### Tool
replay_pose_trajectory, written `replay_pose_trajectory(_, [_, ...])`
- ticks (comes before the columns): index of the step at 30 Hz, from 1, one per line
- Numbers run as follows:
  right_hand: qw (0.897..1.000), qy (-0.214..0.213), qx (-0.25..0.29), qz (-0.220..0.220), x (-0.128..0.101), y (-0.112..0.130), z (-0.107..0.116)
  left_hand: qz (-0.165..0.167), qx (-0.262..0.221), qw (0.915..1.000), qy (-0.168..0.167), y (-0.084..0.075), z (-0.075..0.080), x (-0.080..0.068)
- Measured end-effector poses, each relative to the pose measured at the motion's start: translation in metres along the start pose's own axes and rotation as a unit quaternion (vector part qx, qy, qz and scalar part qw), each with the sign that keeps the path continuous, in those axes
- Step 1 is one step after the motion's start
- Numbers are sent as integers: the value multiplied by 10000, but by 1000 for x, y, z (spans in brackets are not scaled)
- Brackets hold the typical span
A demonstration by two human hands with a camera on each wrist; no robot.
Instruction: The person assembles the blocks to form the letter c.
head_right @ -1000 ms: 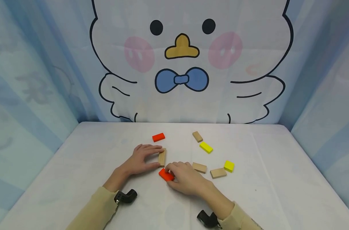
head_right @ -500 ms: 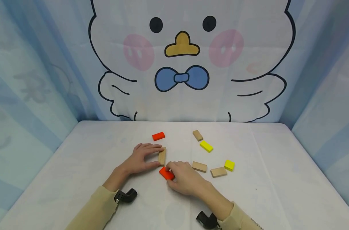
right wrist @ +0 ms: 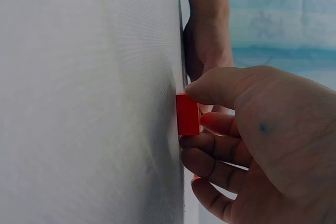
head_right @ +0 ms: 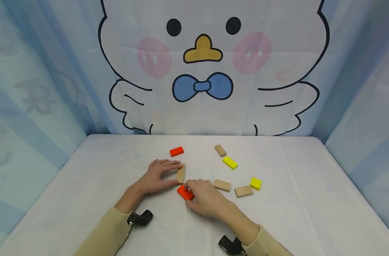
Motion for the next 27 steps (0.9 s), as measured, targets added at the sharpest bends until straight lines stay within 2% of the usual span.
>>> replay_pose_trajectory(16, [10000,-49,-15,81,1,0,-3,-62,1,10000,-72,-1,2,-2])
replay_pose_trajectory(27, [10000,-19,-26,-37,1,-1,-1,-44,10,10000,-26,-1,0,-1])
Point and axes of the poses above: each hand's wrist, its own x-axis towards the middle knuckle, its own z-axis out of the back of the hand, y = z × x, the point moved 2 cm from there along x, towards the middle knuckle, and after that the axes turned 8 degrees about -z, right-handed, at the moved point
